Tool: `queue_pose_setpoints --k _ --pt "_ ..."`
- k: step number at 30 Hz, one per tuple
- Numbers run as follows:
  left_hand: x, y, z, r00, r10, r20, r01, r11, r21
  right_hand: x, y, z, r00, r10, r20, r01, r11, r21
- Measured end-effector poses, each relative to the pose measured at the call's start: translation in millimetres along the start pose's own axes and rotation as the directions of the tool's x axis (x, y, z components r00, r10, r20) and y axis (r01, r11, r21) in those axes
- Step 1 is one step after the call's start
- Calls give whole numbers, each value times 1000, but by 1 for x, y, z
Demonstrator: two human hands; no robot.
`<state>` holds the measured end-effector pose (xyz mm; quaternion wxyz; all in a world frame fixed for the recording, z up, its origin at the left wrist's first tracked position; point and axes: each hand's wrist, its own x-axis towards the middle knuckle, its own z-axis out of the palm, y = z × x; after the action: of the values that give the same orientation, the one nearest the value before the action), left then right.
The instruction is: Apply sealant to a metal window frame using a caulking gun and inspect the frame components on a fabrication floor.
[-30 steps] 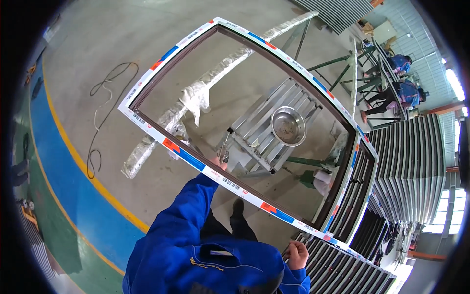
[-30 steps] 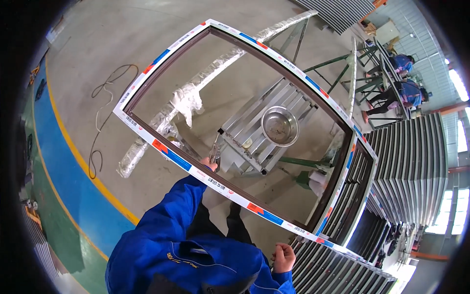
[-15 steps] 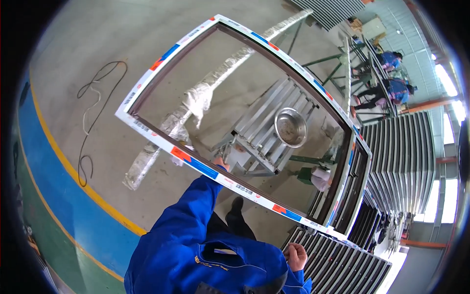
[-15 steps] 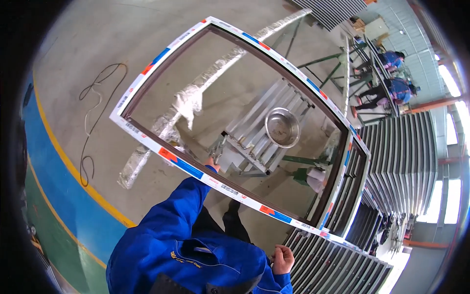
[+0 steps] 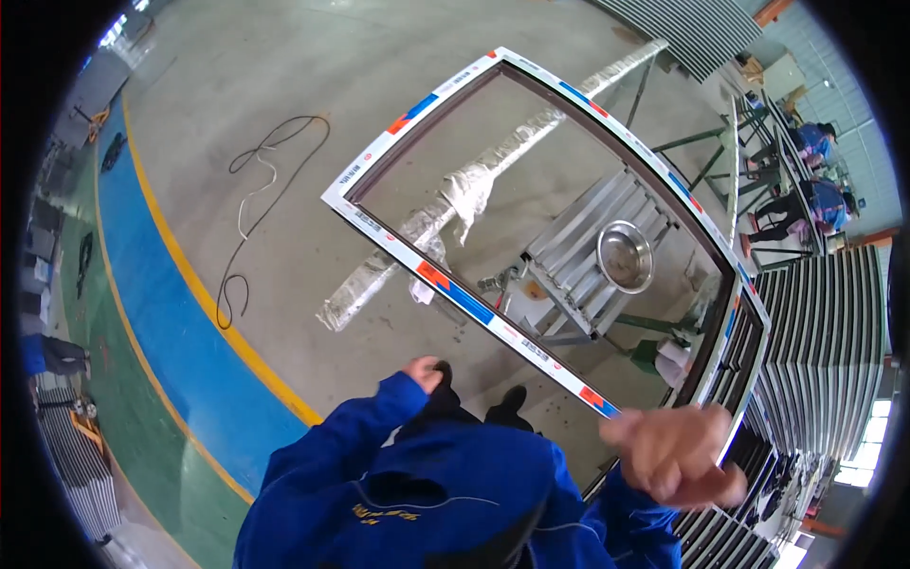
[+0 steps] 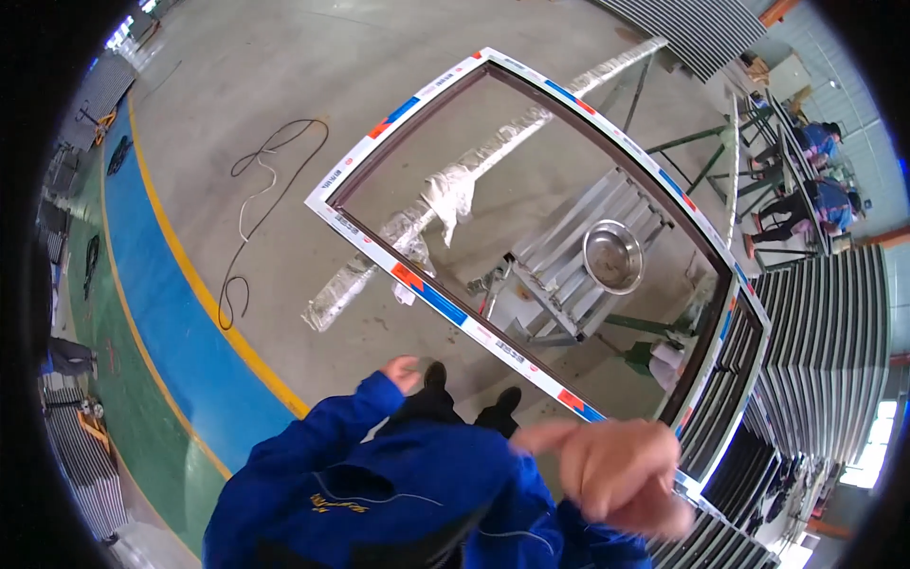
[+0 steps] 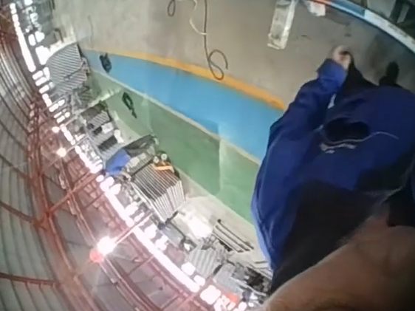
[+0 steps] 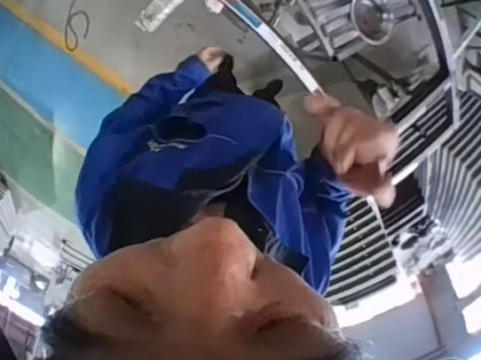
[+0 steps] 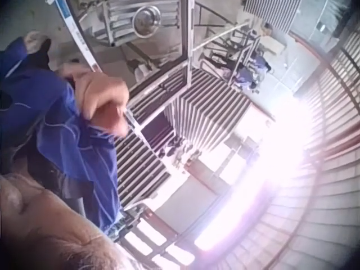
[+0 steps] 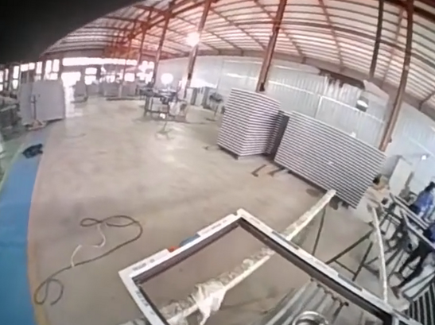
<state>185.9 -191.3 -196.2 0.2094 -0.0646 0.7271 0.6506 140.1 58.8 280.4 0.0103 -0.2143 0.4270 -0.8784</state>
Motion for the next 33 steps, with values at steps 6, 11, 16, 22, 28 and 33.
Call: queue_pose_setpoints --k 6,11,16,22,28,33 --pt "-82 57 -77 954 -186 -235 207 976 67 40 -22 51 850 -251 464 10 887 462" --pt "-95 85 -86 902 -252 -350 259 965 -26 38 -21 64 837 -269 477 -21 854 519" --pt "-65 100 -111 896 -127 -425 167 984 59 38 -25 62 803 -270 532 -61 850 524" --pt "-14 148 -132 832 188 -521 -111 978 175 49 -31 48 801 -310 512 -25 838 546" --pt "37 226 -123 746 418 -518 -149 864 481 63 -43 10 799 -336 499 -10 822 569" --pt "125 268 -101 683 670 -290 -347 648 678 76 -51 -28 820 -390 420 81 805 588"
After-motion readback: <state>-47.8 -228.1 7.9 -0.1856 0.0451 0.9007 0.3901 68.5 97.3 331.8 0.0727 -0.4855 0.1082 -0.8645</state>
